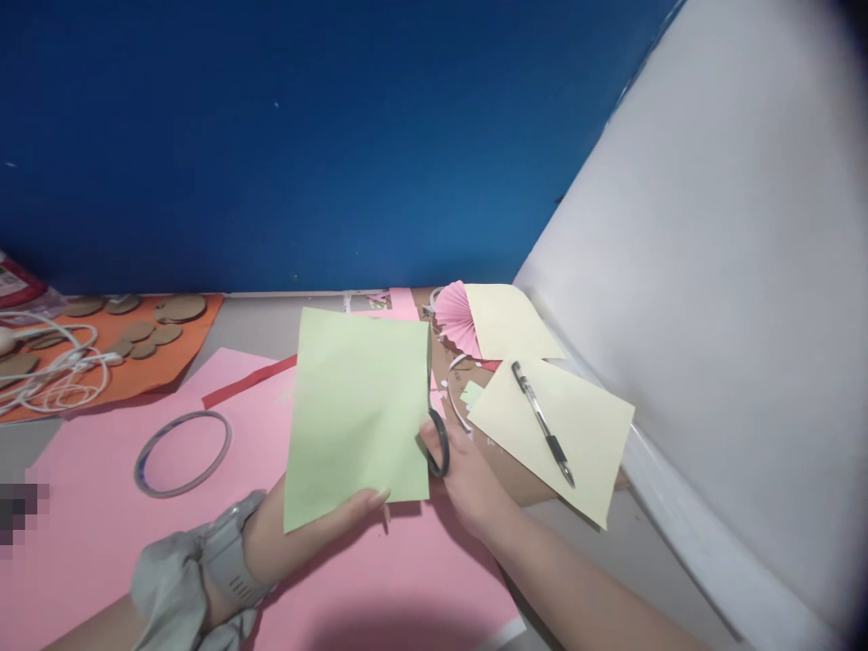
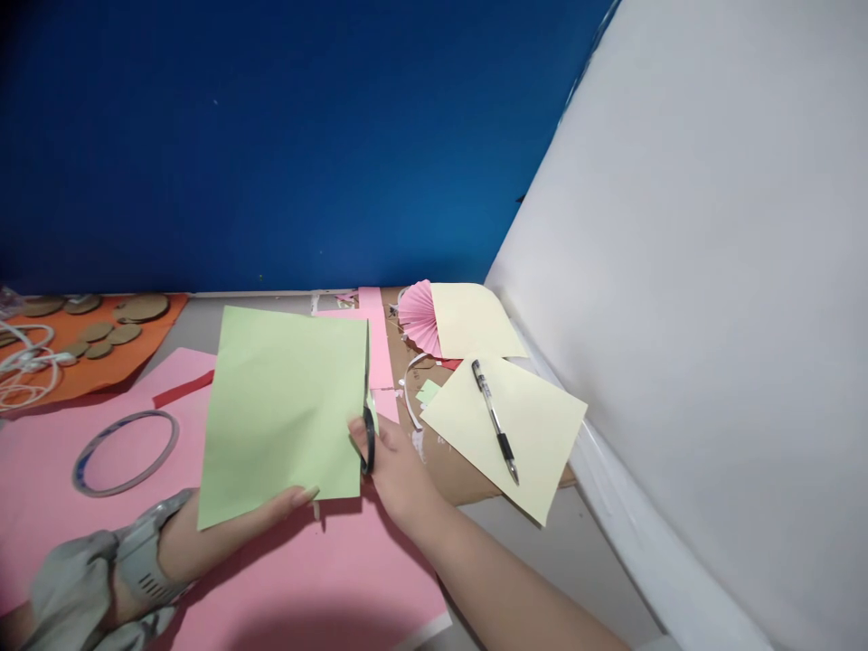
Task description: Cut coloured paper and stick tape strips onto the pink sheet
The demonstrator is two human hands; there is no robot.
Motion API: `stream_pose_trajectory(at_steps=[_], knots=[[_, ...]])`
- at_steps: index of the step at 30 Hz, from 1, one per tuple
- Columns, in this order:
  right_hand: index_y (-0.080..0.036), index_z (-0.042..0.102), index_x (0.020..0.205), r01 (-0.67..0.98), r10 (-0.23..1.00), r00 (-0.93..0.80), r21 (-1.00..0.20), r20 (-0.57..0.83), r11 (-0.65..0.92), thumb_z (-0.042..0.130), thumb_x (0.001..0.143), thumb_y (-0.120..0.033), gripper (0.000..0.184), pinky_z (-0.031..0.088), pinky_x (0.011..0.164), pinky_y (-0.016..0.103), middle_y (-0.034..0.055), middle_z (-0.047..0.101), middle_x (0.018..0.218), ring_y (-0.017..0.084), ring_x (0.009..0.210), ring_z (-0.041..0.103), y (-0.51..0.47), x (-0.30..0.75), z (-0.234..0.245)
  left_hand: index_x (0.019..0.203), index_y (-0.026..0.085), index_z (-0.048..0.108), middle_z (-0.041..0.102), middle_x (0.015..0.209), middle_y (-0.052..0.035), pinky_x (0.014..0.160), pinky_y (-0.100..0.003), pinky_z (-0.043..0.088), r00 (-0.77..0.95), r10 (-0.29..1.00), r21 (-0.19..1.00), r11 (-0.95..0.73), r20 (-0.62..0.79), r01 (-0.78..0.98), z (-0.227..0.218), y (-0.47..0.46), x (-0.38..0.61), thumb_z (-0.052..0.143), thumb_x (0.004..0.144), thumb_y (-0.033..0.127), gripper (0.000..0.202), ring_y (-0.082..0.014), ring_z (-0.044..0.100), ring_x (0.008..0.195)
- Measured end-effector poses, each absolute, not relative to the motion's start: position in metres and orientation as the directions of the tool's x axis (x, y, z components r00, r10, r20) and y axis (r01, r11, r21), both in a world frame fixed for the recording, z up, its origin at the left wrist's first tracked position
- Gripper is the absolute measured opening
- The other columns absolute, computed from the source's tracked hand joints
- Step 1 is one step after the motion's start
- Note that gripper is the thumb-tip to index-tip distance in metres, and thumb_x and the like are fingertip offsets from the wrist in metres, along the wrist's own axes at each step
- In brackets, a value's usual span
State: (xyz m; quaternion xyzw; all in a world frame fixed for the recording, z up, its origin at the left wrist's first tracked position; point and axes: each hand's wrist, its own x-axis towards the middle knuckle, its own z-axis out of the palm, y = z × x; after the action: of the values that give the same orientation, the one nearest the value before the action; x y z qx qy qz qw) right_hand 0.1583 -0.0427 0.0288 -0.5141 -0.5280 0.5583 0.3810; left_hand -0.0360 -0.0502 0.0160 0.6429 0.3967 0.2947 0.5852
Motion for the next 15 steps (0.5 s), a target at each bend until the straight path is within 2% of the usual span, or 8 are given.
stream_pose_trajectory(at_steps=[4, 9, 12, 15], knots=[[-0.020, 0.066, 0.100, 0.086, 0.964, -0.187, -0.981, -0.190, -0.176, 0.038, 0.091, -0.057, 0.047, 0.044, 0.067, 0.030, 0.0039, 0.062, 0.072, 0.019, 0.071, 0.056, -0.0418, 0.1579, 0.0232, 0.134, 0.022, 0.049, 0.066, 0.118, -0.0060, 0.107, -0.039, 0.042, 0.532, 0.838, 0.984, 0.029, -0.119, 0.175, 0.0198, -0.0498, -0.0372, 0.055, 0.087, 0.030, 0.048, -0.0249, 0.046, 0.128], [-0.020, 0.064, 0.086, 0.074, 0.960, -0.192, -0.978, -0.206, -0.195, 0.038, 0.090, -0.057, 0.045, 0.039, 0.060, 0.028, 0.0004, 0.054, 0.062, 0.015, 0.057, 0.047, -0.0413, 0.1580, 0.0216, 0.137, 0.021, 0.044, 0.062, 0.125, -0.0079, 0.106, -0.038, 0.043, 0.525, 0.847, 0.989, 0.003, -0.082, 0.149, 0.0165, -0.0504, -0.0366, 0.056, 0.087, 0.032, 0.053, -0.0251, 0.047, 0.127], [-0.021, 0.064, 0.084, 0.107, 0.963, -0.172, -0.976, -0.205, -0.189, 0.041, 0.089, -0.057, 0.043, 0.039, 0.060, 0.028, 0.0008, 0.055, 0.061, 0.016, 0.060, 0.048, -0.0411, 0.1590, 0.0240, 0.139, 0.022, 0.042, 0.061, 0.126, -0.0072, 0.106, -0.038, 0.043, 0.518, 0.853, 0.989, -0.007, -0.070, 0.146, 0.0128, -0.0507, -0.0364, 0.056, 0.087, 0.032, 0.054, -0.0246, 0.047, 0.127], [-0.022, 0.065, 0.089, 0.083, 0.968, -0.166, -0.981, -0.187, -0.175, 0.040, 0.091, -0.054, 0.040, 0.040, 0.063, 0.027, 0.0023, 0.060, 0.069, 0.017, 0.068, 0.052, -0.0409, 0.1593, 0.0247, 0.138, 0.023, 0.043, 0.063, 0.123, -0.0061, 0.108, -0.038, 0.041, 0.514, 0.852, 0.987, 0.019, -0.100, 0.160, 0.0137, -0.0507, -0.0362, 0.057, 0.087, 0.033, 0.054, -0.0245, 0.047, 0.127]])
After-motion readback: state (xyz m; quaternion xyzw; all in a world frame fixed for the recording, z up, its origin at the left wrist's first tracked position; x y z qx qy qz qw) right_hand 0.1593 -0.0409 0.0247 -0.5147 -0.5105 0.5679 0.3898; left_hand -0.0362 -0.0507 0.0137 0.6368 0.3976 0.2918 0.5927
